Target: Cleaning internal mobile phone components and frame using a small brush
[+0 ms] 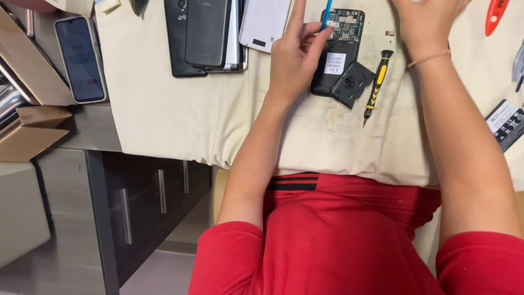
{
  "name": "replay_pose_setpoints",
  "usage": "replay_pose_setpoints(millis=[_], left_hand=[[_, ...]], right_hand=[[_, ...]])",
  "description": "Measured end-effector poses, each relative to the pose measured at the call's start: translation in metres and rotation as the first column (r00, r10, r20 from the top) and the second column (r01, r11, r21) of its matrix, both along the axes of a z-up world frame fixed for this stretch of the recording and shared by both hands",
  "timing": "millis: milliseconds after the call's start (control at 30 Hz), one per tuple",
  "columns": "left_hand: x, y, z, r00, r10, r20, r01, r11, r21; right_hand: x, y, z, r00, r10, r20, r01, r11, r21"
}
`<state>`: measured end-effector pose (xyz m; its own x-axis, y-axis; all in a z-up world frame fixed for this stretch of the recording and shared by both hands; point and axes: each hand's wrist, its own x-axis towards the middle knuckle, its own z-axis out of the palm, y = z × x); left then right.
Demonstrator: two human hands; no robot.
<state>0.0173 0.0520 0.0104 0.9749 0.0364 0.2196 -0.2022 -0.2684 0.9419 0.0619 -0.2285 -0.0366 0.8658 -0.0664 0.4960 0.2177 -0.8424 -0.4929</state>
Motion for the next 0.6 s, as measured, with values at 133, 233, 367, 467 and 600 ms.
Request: replay_pose_setpoints(millis=[133, 233, 367, 467, 600], left_hand=[[-0.011, -0.010, 0.015, 0.991, -0.117, -0.059, 0.106, 0.981, -0.164], [-0.025, -0.013, 0.040, 0.883, -0.423, -0.204, 0.395, 0.904, -0.165], [-0.018, -0.012, 0.037, 0.868, -0.497, -0.001, 0.485, 0.847, 0.218], [-0.015, -0.014, 0.028, 0.851, -0.518, 0.086, 0.398, 0.744, 0.537], [-0.012, -0.020, 0.031, 0.859, -0.510, -0.052, 0.426, 0.654, 0.625]], right_hand=[[-0.025, 0.038, 0.047, 1.000, -0.019, -0.013, 0.020, 0.999, 0.042], [-0.042, 0.062, 0.082, 0.867, 0.451, 0.212, -0.377, 0.872, -0.313], [-0.041, 0.057, 0.080, 0.886, 0.349, 0.305, -0.288, 0.930, -0.227], [-0.046, 0.044, 0.083, 0.930, 0.264, 0.255, -0.283, 0.958, 0.041], [-0.037, 0.031, 0.065, 0.963, 0.101, 0.248, -0.209, 0.864, 0.458]])
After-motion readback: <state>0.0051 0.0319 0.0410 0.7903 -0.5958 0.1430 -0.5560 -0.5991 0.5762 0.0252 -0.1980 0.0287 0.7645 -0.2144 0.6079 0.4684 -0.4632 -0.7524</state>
